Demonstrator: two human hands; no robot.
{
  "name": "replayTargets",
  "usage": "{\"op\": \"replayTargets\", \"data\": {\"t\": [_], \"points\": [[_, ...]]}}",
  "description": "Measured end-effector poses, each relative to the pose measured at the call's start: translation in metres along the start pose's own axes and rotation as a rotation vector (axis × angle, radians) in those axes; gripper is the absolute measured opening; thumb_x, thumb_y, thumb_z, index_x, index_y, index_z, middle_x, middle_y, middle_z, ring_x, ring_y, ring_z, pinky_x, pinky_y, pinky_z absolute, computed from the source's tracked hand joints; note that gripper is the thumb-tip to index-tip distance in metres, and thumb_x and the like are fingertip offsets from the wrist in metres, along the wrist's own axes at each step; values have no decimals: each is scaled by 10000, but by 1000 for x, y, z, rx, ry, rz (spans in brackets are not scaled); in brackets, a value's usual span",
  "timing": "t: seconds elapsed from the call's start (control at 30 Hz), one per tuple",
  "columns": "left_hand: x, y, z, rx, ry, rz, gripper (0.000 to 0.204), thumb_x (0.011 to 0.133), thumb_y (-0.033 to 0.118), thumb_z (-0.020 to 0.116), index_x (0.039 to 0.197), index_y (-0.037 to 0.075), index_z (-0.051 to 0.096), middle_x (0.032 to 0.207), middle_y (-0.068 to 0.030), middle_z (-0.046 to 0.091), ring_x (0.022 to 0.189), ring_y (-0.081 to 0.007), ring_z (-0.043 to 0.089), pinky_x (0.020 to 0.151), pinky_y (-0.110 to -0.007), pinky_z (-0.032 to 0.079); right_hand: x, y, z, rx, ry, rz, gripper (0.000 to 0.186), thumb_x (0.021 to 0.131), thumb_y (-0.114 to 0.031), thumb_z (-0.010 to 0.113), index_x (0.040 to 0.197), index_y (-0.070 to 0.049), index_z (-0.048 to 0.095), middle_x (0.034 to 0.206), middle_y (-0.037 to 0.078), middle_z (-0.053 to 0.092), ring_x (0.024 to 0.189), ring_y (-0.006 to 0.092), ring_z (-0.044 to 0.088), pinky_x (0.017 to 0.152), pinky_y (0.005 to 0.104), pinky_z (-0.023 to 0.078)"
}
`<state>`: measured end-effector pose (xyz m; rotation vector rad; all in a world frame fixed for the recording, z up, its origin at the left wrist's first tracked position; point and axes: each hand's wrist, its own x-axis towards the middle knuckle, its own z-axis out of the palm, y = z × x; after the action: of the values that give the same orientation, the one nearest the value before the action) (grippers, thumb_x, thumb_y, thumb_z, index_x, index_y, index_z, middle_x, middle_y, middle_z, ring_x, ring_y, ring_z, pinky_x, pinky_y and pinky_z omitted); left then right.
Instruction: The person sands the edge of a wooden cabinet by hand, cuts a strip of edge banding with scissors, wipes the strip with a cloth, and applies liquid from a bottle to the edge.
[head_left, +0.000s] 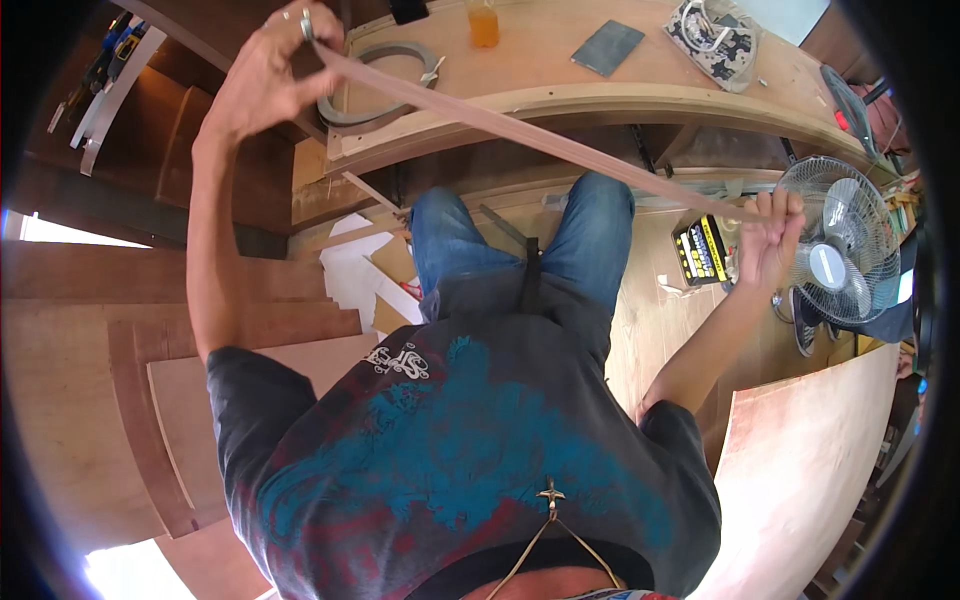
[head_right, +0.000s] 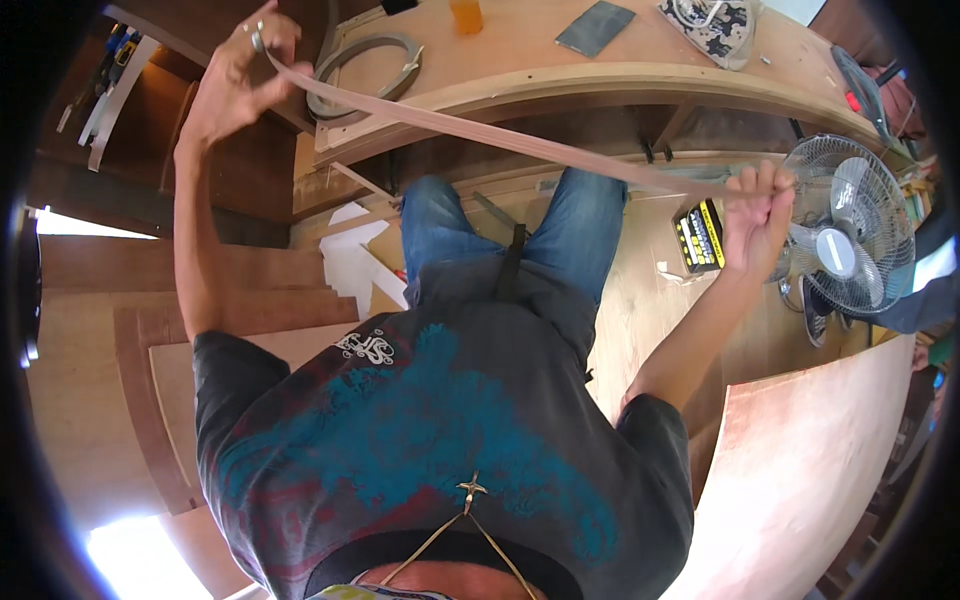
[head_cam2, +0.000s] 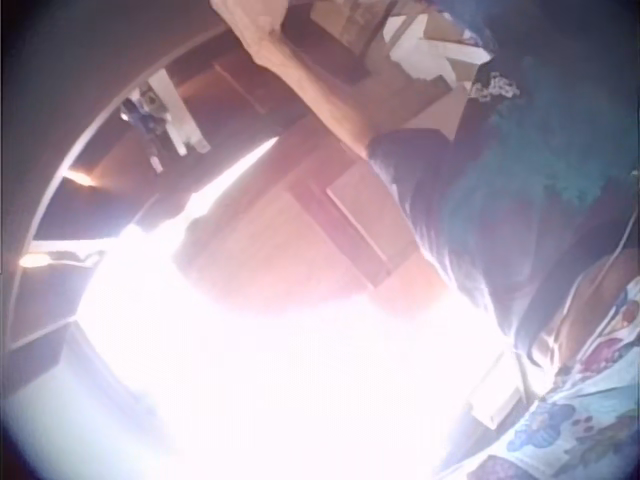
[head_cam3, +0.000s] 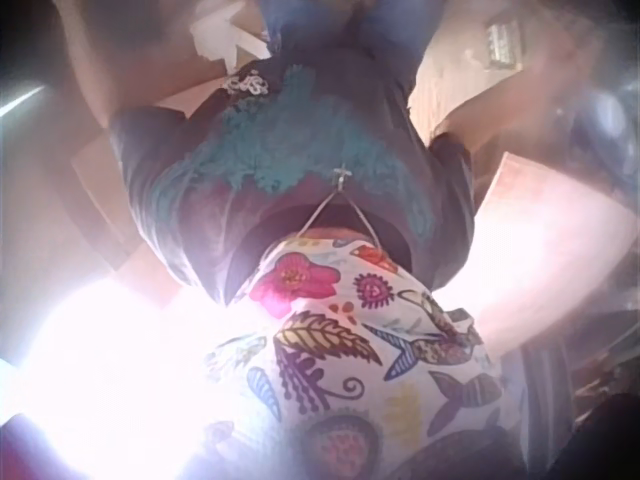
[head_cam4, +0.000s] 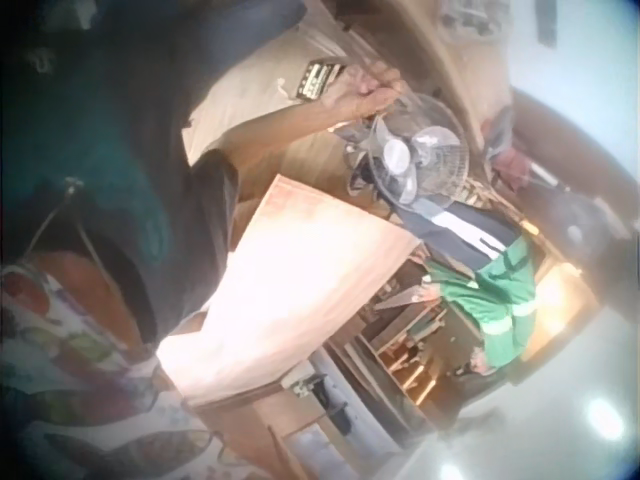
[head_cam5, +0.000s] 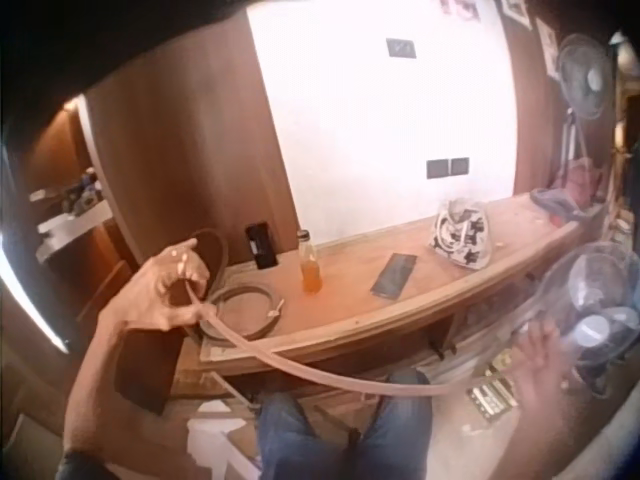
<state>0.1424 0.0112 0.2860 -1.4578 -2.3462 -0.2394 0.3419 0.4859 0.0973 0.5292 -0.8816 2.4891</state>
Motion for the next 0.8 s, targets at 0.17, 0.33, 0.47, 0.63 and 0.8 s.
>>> {"op": "replayTargets", "data": {"t": [0.17, 0.33, 0.47, 0.63, 0.8], "points": [[-43, 41, 38, 121, -269, -55, 220, 812, 246, 710, 801, 49, 613, 708, -139, 593, 747, -344, 598, 856, -465, 481, -6, 21, -133, 126, 220, 124, 220, 914, -188, 648, 1094, -67, 608, 907, 2, 594, 803, 106, 542, 681, 253, 441], [-110, 52, 123, 366, -590, -250, 113, 883, 173, 589, 963, 107, 632, 681, -147, 643, 667, -315, 661, 547, -417, 515, 20, 100, -140, -262, 430, 402, 195, 875, -250, 695, 1010, -117, 647, 808, -48, 595, 661, 61, 543, 612, 232, 464], [-141, 41, 203, 333, -517, -320, 139, 887, 143, 551, 1015, 101, 583, 802, -124, 651, 747, -318, 667, 619, -416, 533, 38, 129, -162, -270, 442, 395, 208, 861, -170, 718, 1035, -81, 645, 809, -43, 603, 650, 55, 551, 568, 200, 455], [-145, 39, 233, 149, -509, -379, 224, 909, 234, 559, 1072, 80, 551, 919, -183, 634, 965, -361, 618, 788, -488, 471, 52, 150, -235, -63, 495, 354, 130, 866, -123, 705, 967, -76, 637, 784, -20, 610, 657, 71, 589, 607, 218, 513], [-192, 21, 238, 422, -412, -321, 296, 914, 238, 545, 1114, 25, 596, 1061, -159, 636, 1078, -326, 567, 992, -438, 371, 61, 153, -278, -41, 652, 305, 131, 873, -117, 696, 977, -64, 637, 767, -14, 602, 638, 76, 582, 596, 223, 524]]}}
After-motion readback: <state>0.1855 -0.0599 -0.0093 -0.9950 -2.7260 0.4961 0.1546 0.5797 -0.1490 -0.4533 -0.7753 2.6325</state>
